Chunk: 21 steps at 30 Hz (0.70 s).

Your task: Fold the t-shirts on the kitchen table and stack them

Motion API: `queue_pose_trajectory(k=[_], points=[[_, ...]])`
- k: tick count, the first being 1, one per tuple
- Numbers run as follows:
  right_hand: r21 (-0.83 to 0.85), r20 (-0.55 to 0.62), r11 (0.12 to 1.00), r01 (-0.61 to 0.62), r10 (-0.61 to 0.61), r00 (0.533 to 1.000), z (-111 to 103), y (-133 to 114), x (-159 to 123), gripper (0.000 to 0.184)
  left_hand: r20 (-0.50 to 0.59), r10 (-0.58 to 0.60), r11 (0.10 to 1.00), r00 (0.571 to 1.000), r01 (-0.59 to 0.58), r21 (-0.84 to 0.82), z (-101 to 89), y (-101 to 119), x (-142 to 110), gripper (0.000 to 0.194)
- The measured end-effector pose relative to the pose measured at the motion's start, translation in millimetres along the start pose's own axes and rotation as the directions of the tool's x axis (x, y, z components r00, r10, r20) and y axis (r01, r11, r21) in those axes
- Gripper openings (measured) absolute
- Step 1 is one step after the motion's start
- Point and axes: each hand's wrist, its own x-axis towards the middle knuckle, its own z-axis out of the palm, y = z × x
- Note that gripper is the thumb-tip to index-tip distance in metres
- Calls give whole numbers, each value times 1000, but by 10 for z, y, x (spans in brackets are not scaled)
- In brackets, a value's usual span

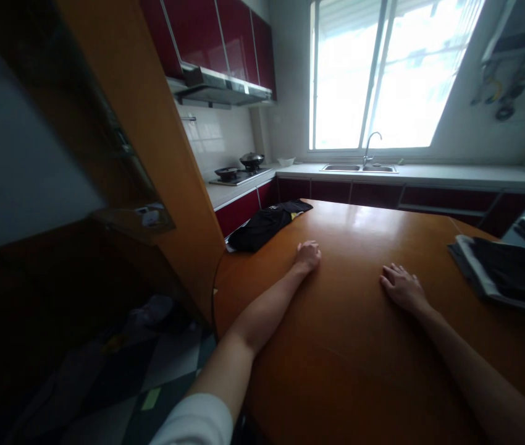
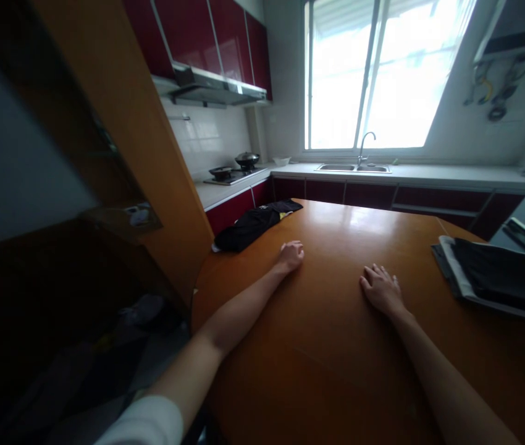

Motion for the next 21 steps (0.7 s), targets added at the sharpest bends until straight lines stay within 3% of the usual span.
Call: queue_pose_trajectory(k=[3, 6, 7, 9, 13, 21], points=[[-2, -1, 1000, 5, -5, 1000, 14, 6, 7, 56, -140, -255, 964, 957, 262, 35, -197, -454, 35, 39], [-8, 9, 1000, 5, -5, 1000, 19, 7, 7, 58, -257, -492, 863, 832, 505, -15, -371, -847, -9, 41], [-9, 10, 1000, 6, -6, 1000, 20, 7, 5, 58, -270, -533, 838, 802, 545, -36, -415, -938, -28, 42], [-8, 3, 1000, 11, -11, 1000, 23, 8, 3, 58, -269, -561, 820, 783, 569, -56, -478, -1052, -59, 44], [-3, -13, 1000, 13, -13, 1000, 37, 21, 13, 57, -263, -537, 838, 801, 543, -55, -519, -1095, -73, 45], [2, -17, 1000, 9, -9, 1000, 46, 33, 19, 57, -208, -289, 957, 934, 281, -71, -440, -828, 51, 50]])
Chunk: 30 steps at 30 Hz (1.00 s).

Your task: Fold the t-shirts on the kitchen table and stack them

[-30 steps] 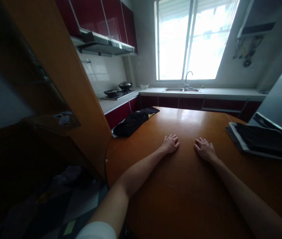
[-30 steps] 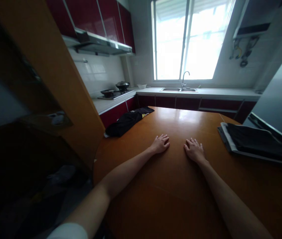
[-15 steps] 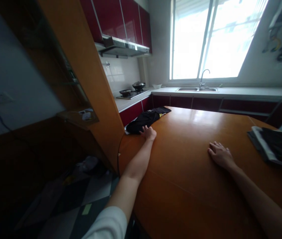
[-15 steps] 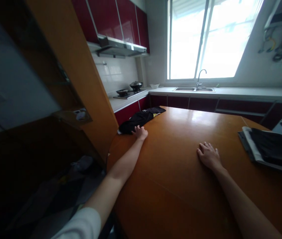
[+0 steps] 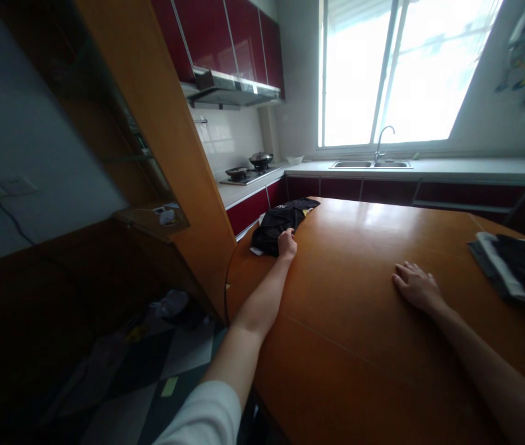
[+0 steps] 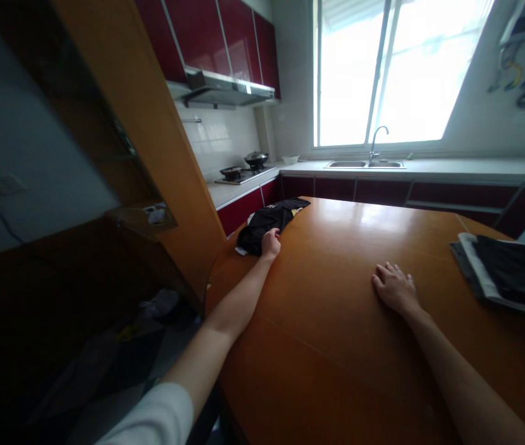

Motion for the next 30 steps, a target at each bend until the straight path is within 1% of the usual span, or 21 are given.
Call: queue_pose_trajectory(k=[3, 5, 7, 9, 11, 13, 16, 18, 20, 22, 24, 26, 28, 30], points=[[3, -4, 1000, 3, -3, 1000, -6, -2, -4, 56, 10, 100, 995, 995, -99, -15, 96, 196, -62, 47], [6, -8, 1000, 4, -4, 1000, -12, -3, -6, 55, 35, 130, 992, 991, -130, -2, 175, 294, -125, 42], [9, -10, 1000, 7, -7, 1000, -16, -3, -7, 56, 61, 119, 992, 991, -121, 30, 251, 340, -180, 38], [9, -7, 1000, 6, -6, 1000, -14, -2, -7, 56, 74, 77, 994, 994, -82, 73, 307, 327, -205, 45], [8, -8, 1000, 4, -4, 1000, -6, 1, -4, 55, 88, 29, 993, 996, -39, 110, 323, 264, -190, 53], [9, -11, 1000, 7, -7, 1000, 5, 5, 0, 55, 96, -8, 991, 995, -5, 136, 293, 169, -146, 50], [11, -12, 1000, 9, -9, 1000, 19, 7, 9, 55, 70, -50, 987, 996, 39, 154, 191, 21, -85, 35], [15, -16, 1000, 11, -10, 1000, 23, 5, 13, 55, 46, -75, 986, 996, 67, 155, 111, -47, -71, 29], [22, -27, 1000, 15, -14, 1000, 26, -3, 13, 54, 20, -91, 985, 996, 87, 147, 22, -66, -59, 30], [29, -35, 1000, 11, -10, 999, 29, -18, 9, 53, -17, -86, 988, 996, 88, 129, -93, -12, -4, 34], [34, -37, 999, 0, 1, 999, 33, -40, 5, 52, -61, -45, 994, 997, 51, 100, -245, 144, 131, 36], [46, -40, 999, -10, 12, 999, 35, -59, 5, 51, -106, 42, 997, 993, -35, 61, -407, 423, 330, 37], [76, -52, 997, -11, 15, 999, 32, -68, 12, 50, -158, 166, 986, 973, -166, 14, -512, 818, 516, 35], [140, -77, 990, -22, 33, 996, 22, -60, 26, 49, -186, 280, 956, 942, -291, -35, -491, 1277, 593, 35]])
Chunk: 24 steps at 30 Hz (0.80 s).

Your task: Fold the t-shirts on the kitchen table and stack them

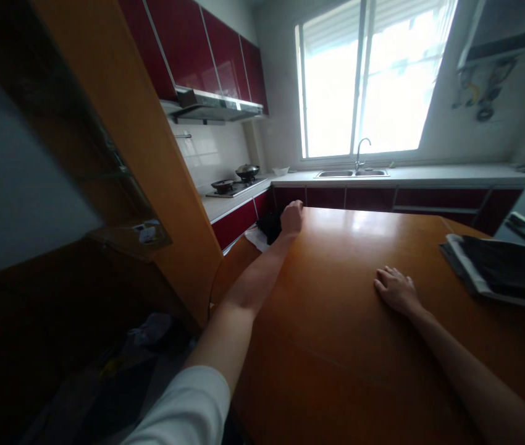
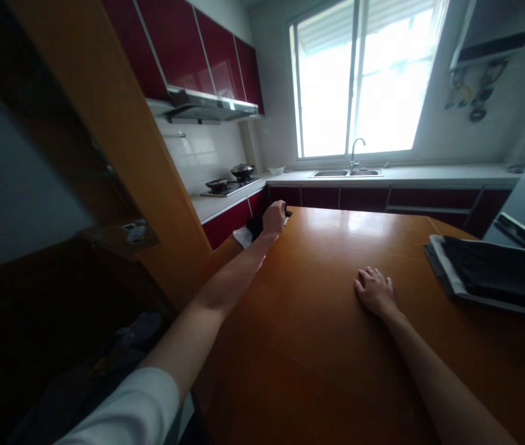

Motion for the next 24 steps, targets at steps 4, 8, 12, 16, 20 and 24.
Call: queue_pose_trajectory(k=[4, 8, 12, 16, 20, 24], points=[[312, -71, 945, -102, 130, 989, -38, 58, 36, 56, 173, 323, 924, 931, -270, -271, 448, 853, -173, 27], [542, -203, 833, -111, 258, 945, -96, 126, 45, 60, 255, 583, 776, 771, -435, -457, 839, 1193, -742, 29], [450, -423, 893, -11, 224, 878, -173, 104, 52, 55, 114, 507, 802, 854, -419, -426, 805, 675, -1045, 36], [290, -466, 940, 183, -29, 884, -206, -126, 26, 42, 95, 204, 974, 974, -191, -124, 573, -340, -1091, 47], [145, -268, 916, 373, -327, 906, -132, -482, -96, 45, 373, 94, 983, 923, -146, 115, 429, -1163, -1137, 60], [50, 53, 919, 391, -393, 918, -30, -660, -209, 60, 514, 90, 968, 853, -196, 154, 432, -1454, -1131, 57]])
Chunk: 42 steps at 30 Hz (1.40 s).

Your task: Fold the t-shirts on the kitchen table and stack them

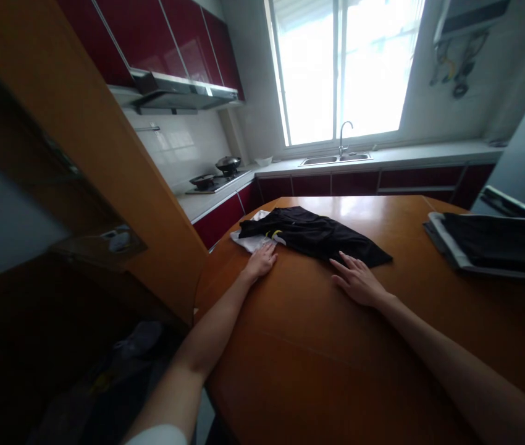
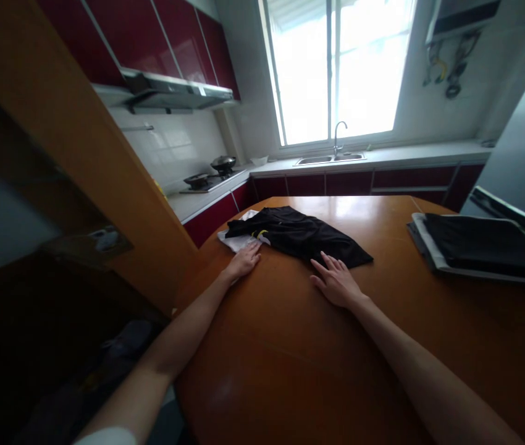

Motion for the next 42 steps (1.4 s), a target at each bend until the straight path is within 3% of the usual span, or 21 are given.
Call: queue_pose_trajectory(k=[3, 7, 13, 16, 18, 20, 23, 27, 31, 34, 37, 40, 42], points=[[-64, 138, 992, -111, 119, 983, -12, 61, -8, 65, -7, -82, 997, 997, 82, 7, -6, -32, 58, 57], [-134, 150, 944, -301, 319, 936, -132, 357, 1, 66, -37, -157, 988, 987, 157, 9, -45, -107, 49, 57], [-42, -51, 784, -620, 618, 785, -201, 946, -63, 69, -66, -195, 980, 979, 197, 24, -86, -162, -138, 55], [51, -204, 741, -670, 664, 719, -203, 1069, -105, 68, -104, -214, 976, 971, 217, 26, -136, -93, -169, 48], [78, -309, 785, -615, 605, 733, -216, 1028, -117, 66, -145, -239, 969, 960, 246, 27, -189, -37, -160, 41], [75, -391, 864, -498, 485, 782, -227, 893, -109, 61, -221, -262, 962, 940, 272, 17, -246, 9, -144, 36], [63, -414, 954, -294, 293, 862, -208, 582, -68, 52, -296, -210, 976, 932, 219, -3, -316, 43, -128, 35], [28, -304, 996, -87, 92, 948, -112, 143, 40, 44, -171, -85, 996, 982, 83, -15, -335, 20, -117, 39], [21, -132, 999, 28, -25, 991, -1, -215, 290, 43, -18, 13, 998, 1000, -14, -56, -278, -68, -121, 46], [52, 86, 998, -23, 18, 996, 75, -389, 566, 55, 70, 11, 998, 997, -7, -56, -256, -158, -146, 59], [36, 276, 971, -238, 219, 936, 141, -351, 805, 66, 186, -18, 999, 982, 23, -24, -293, -256, -179, 68], [32, 292, 923, -384, 358, 887, 197, -27, 932, 70, 274, -59, 998, 960, 62, -2, -349, -362, -199, 74], [63, 232, 919, -390, 367, 901, 216, 295, 968, 69, 305, -107, 994, 946, 105, 22, -368, -427, -201, 78]])
